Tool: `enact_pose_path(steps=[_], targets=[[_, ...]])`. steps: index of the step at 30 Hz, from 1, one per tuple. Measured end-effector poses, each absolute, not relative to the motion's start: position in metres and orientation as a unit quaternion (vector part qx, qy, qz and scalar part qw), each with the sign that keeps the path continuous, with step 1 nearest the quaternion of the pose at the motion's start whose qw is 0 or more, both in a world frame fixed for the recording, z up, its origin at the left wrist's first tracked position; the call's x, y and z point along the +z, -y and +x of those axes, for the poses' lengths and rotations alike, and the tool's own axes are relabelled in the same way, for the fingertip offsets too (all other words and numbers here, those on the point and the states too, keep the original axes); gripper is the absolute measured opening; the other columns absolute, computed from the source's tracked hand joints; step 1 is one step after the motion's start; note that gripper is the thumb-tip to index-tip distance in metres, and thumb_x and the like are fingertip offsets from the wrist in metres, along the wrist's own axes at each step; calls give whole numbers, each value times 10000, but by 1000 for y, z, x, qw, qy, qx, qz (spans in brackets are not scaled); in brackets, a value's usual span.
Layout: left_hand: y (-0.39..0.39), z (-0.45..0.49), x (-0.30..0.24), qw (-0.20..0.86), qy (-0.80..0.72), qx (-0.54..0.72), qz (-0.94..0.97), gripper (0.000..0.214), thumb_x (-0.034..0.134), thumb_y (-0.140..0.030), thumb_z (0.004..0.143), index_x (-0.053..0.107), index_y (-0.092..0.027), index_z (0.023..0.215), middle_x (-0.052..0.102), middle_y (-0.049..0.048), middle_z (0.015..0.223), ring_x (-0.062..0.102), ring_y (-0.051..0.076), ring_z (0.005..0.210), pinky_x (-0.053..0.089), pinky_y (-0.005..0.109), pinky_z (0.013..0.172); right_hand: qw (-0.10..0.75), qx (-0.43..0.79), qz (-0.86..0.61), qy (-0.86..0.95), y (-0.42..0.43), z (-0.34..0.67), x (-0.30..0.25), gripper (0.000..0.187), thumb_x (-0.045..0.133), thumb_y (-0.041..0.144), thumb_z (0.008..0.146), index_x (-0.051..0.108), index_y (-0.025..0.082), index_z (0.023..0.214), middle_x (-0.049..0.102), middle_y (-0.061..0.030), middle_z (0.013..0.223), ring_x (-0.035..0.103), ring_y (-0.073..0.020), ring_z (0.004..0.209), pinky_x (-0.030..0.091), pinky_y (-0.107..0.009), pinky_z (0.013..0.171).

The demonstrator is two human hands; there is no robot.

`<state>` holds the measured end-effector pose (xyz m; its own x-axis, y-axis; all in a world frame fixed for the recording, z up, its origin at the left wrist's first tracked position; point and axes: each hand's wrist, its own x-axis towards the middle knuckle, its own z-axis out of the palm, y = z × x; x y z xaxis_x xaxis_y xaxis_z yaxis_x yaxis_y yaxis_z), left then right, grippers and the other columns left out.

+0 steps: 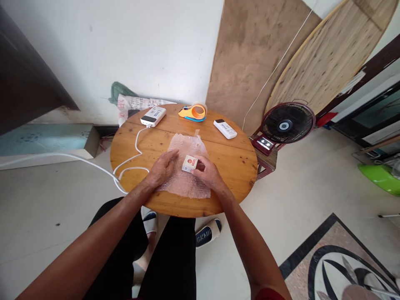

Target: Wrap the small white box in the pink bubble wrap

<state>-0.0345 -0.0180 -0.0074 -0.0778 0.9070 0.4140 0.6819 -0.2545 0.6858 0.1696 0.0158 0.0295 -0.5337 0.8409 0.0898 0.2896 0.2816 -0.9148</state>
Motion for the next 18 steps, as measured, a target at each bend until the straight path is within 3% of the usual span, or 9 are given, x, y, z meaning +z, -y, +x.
enact_pose_path(steps=[9,18], targets=[[17,-34,-6,128,-603,420,666,500,398,-54,751,570,-96,1218,636,121,1204,567,210,1119,433,371,1035,289,469,-362,752,-18,169,27,506,632,252,748,506,199,1235,626,-77,1200,606,-211,1080,484,-374,927],[18,-34,-4,126,-608,407,669,474,401,-71,772,577,-139,1207,629,90,1226,555,194,1151,421,357,1049,277,411,-380,781,-14,168,31,487,598,237,767,505,201,1243,608,-72,1216,597,-202,1068,471,-364,933]])
